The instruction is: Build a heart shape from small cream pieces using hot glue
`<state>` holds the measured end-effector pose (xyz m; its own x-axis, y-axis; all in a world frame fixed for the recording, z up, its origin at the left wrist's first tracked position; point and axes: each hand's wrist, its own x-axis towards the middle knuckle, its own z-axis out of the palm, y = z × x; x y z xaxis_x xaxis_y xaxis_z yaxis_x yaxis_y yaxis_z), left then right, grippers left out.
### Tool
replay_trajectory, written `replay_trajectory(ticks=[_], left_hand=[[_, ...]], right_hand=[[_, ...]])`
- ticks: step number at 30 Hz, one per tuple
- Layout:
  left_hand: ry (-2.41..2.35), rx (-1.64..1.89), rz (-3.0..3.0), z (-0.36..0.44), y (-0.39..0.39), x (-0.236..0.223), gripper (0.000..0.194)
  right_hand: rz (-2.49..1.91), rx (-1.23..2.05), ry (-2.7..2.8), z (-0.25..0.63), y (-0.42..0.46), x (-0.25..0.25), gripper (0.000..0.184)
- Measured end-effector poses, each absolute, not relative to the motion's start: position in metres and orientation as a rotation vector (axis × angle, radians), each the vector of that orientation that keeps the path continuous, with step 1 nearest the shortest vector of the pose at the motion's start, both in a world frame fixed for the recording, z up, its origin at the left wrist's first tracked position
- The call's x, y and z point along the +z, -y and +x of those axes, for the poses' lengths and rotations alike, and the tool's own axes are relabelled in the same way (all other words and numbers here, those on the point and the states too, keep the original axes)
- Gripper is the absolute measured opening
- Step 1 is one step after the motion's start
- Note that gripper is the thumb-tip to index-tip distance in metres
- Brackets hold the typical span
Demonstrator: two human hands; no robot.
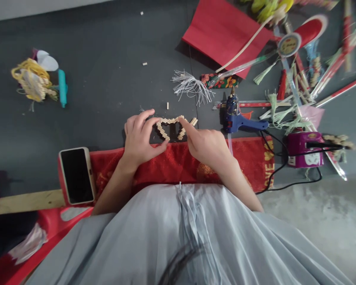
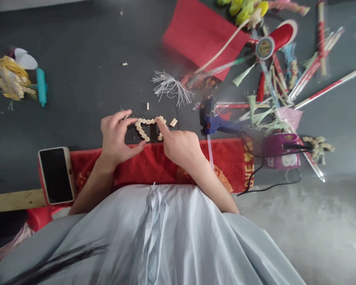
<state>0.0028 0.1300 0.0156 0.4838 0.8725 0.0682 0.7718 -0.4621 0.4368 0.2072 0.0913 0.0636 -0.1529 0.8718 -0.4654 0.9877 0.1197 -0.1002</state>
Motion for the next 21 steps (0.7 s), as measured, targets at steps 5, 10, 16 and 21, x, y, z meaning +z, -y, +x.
replay_trajectory(ticks=[5, 10, 16, 21], left_hand=[[-1.401, 0.418, 2.384, 0.001, -0.130, 0.018, 0.044], [-1.369, 0.406, 2.374, 0.002, -0.130, 0.016, 0.054], [-1.329, 0.413, 2.337, 0.004, -0.130, 0.010, 0.059], [-1.336, 0.424, 2.349, 0.004, -0.130, 0.007, 0.058]], right_hand=[[1.932, -0.532, -2.093, 0.211, -0.090, 0.061, 0.061], [2.093, -0.582, -2.397, 0.221, -0.088, 0.049, 0.059], [2.106, -0.638, -2.616, 0.231, -0.090, 0.032, 0.079], [2.089, -0.724, -2.601, 0.231, -0.092, 0.025, 0.082]])
